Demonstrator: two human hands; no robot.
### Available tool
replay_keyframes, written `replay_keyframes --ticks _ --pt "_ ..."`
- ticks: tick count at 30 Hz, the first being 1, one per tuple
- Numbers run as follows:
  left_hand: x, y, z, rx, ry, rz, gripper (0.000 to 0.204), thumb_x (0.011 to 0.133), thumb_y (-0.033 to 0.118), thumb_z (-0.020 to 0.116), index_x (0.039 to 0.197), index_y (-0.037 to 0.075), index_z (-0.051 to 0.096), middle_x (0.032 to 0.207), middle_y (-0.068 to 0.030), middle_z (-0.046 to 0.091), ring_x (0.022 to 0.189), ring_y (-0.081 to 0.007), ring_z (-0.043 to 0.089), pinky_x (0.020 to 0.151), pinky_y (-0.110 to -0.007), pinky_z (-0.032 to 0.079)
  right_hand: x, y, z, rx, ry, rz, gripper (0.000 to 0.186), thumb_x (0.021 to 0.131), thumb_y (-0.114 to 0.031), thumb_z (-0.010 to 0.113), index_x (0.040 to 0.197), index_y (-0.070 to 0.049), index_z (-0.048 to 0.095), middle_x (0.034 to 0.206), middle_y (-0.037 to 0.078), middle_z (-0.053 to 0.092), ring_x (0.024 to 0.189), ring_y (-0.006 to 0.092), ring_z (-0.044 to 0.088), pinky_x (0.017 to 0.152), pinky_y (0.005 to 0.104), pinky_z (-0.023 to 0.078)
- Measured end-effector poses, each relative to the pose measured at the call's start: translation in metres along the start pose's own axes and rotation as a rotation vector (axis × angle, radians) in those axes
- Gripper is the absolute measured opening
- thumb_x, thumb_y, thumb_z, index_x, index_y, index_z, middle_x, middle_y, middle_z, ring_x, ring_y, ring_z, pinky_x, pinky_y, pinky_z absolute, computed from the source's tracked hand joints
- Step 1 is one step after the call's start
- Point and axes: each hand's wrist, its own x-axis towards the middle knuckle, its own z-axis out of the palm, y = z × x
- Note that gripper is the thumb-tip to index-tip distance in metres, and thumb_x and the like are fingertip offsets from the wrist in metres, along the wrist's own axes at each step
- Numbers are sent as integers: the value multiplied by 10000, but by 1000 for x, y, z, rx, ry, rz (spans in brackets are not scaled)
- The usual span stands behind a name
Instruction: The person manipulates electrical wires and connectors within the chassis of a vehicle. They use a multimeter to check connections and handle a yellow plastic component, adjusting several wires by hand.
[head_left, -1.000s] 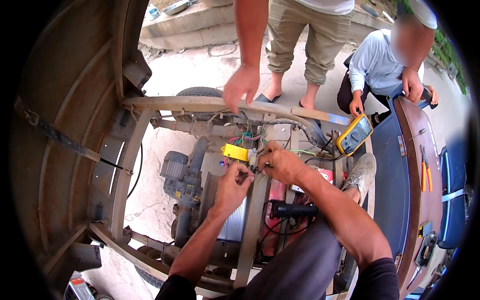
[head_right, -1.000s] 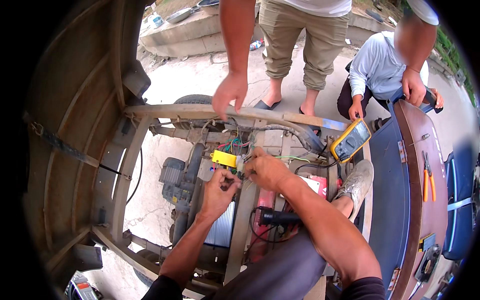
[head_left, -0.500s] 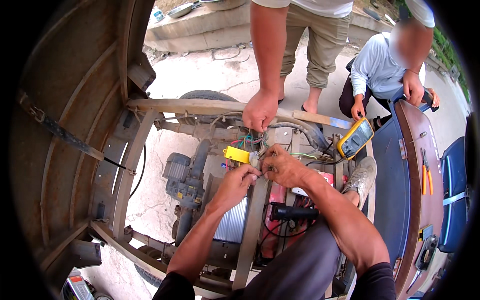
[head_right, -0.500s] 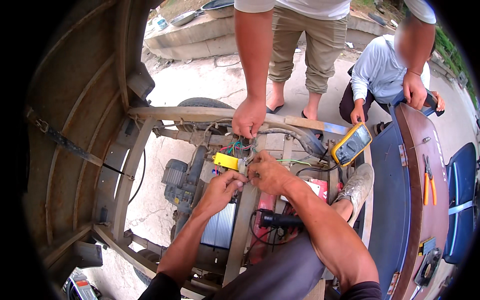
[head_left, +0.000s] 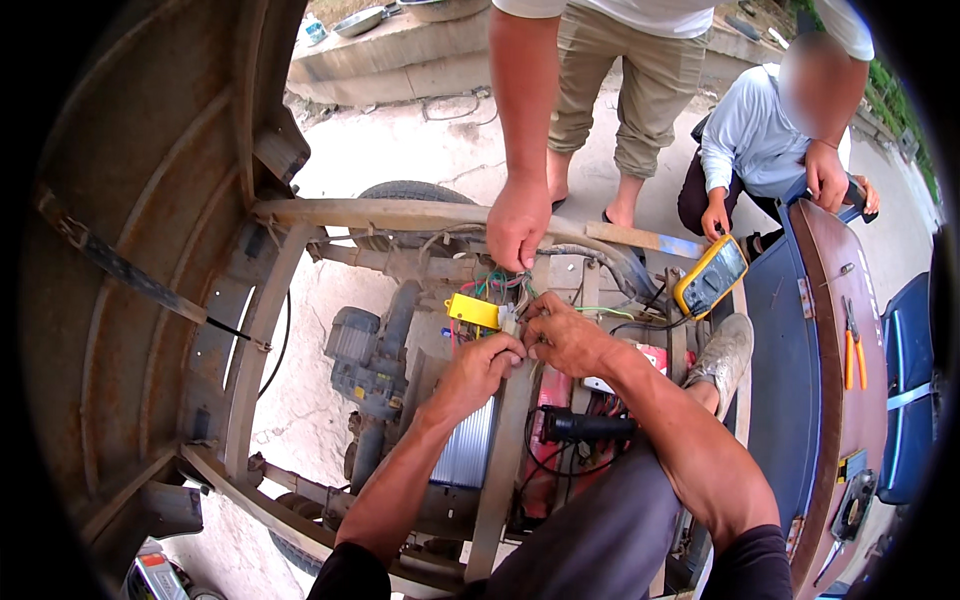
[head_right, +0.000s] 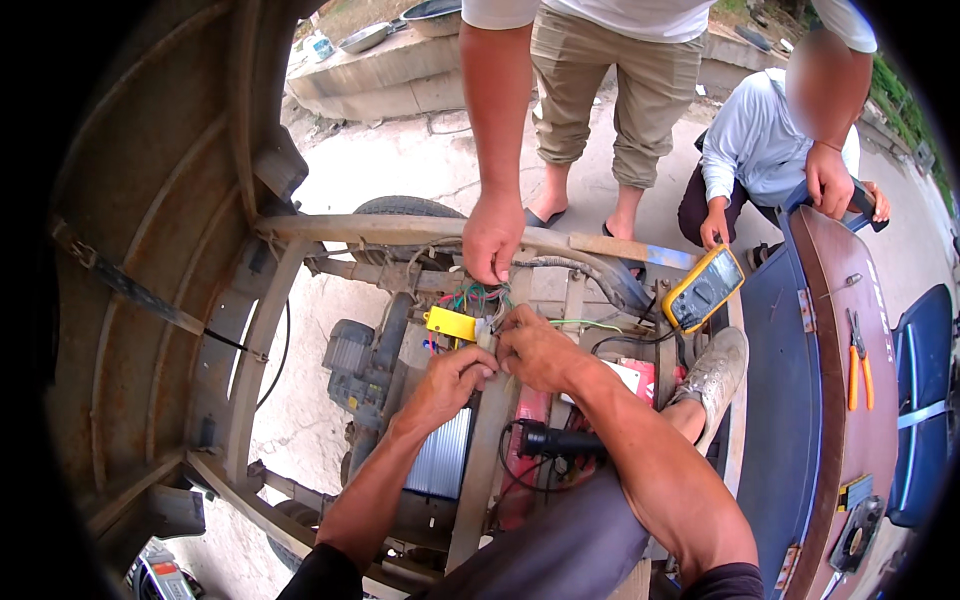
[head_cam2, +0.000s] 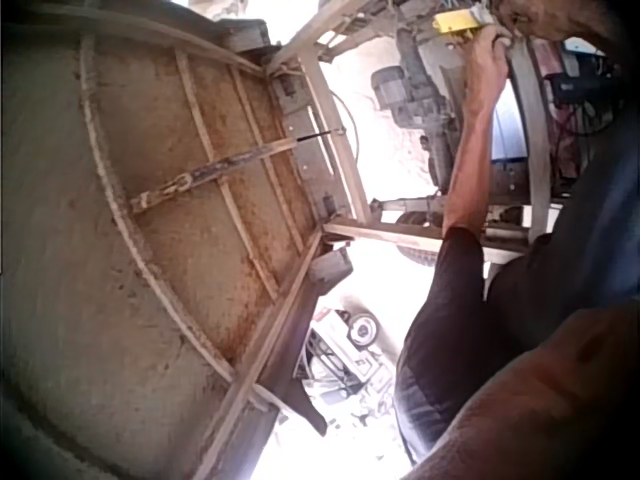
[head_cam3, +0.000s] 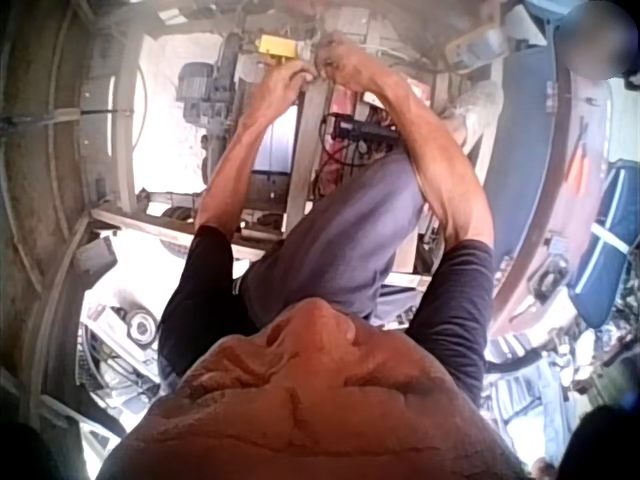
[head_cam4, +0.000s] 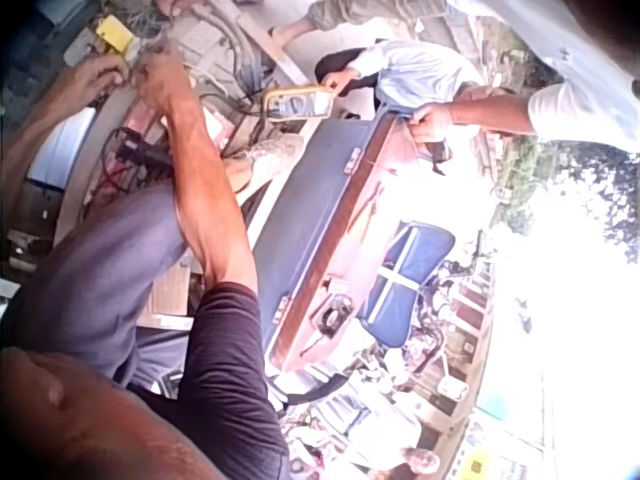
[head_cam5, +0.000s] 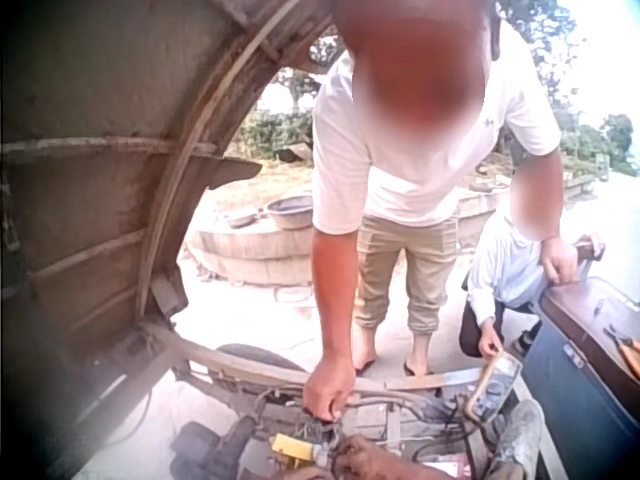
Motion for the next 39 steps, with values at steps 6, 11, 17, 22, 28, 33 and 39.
replay_keyframes --ticks 6,11,17,22,28,33,39 --pt "0 -7 1 -14 24 53 123 944 -22 609 1052 7 661 840 -45 681 725 -88 617 648 -265 508 2 -1 1 -2 -13 36 157 833 -135 684 968 -68 727 1284 149 508 1267 367 492 1107 427 395" --pt "-3 5 0 -13 6 -41 284 927 -28 645 1202 34 604 864 -38 666 736 -76 601 651 -251 492 1 -7 -1 -23 -16 51 160 836 -146 679 965 -64 726 1290 144 510 1266 362 494 1106 429 396" --pt "-4 12 6 -102 46 -65 503 907 -50 662 1361 76 487 889 -46 668 750 -70 598 662 -245 486 1 -3 1 -23 -3 57 173 826 -160 683 952 -53 729 1267 142 528 1270 340 494 1107 411 396" --pt "-7 5 13 -95 109 -55 477 911 -51 660 1338 63 482 898 -53 676 753 -69 609 668 -242 492 0 -15 -4 4 -34 93 183 816 -172 695 946 -50 736 1263 149 532 1270 333 493 1105 399 396" --pt "-11 -4 21 -186 196 -106 404 924 -38 654 1284 49 491 889 -67 695 760 -87 637 663 -256 511 3 -2 4 3 14 -14 192 804 -155 700 946 -30 732 1233 163 544 1267 332 489 1094 400 399" --pt "-11 3 27 -307 322 -176 237 938 -25 641 1111 26 486 834 -59 665 732 -103 636 614 -272 488 4 1 10 64 38 -42 174 818 -107 670 948 0 715 1234 170 542 1231 345 510 1078 399 406" --pt "-12 3 31 13 398 -126 142 952 -1 639 1023 16 517 791 -39 627 704 -80 617 586 -270 462 4 3 12 119 84 -41 159 835 -101 664 943 9 703 1229 170 545 1226 340 513 1071 387 409"
